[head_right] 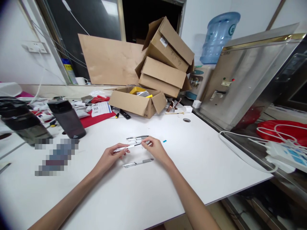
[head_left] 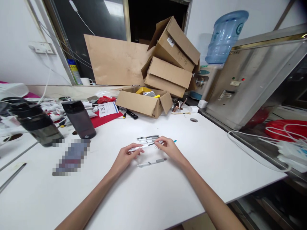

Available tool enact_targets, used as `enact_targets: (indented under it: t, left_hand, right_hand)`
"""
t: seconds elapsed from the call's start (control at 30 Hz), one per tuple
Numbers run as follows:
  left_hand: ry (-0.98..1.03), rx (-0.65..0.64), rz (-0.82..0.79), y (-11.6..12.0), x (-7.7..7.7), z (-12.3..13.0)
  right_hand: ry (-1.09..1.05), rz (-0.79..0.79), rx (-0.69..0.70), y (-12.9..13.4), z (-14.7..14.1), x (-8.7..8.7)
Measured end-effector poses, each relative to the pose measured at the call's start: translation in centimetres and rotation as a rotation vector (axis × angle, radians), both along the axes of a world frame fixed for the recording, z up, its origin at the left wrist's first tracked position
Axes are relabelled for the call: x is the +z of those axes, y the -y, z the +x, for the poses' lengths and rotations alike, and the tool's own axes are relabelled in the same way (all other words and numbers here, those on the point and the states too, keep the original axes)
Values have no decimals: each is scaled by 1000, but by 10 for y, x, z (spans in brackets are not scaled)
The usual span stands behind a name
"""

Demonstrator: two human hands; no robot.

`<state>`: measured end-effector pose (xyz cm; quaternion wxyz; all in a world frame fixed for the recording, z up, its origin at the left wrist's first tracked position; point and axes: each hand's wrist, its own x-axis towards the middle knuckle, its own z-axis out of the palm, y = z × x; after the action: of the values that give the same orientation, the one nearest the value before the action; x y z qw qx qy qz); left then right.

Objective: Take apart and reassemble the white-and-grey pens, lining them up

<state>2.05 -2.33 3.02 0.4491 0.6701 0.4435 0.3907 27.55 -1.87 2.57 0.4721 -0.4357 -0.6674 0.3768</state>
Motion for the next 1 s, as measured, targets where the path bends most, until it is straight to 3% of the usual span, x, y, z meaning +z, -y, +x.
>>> enact_targets:
  t: [0.13, 0.37, 0.67, 1.0]
  left_hand:
    - [6, 22, 1, -1, 1, 1]
    - [34, 31, -19, -4, -1, -1]
    - [58, 97, -43, -9, -3, -5]
    - [48, 103, -45, -6, 1, -2]
  right_hand:
    - [3, -43, 13, 0, -4, -5]
    - [-108, -135, 16, -2, -1, 2]
    - [-274, -87, -105, -8, 5, 7]
    - [-271, -83, -99, -6, 2, 10]
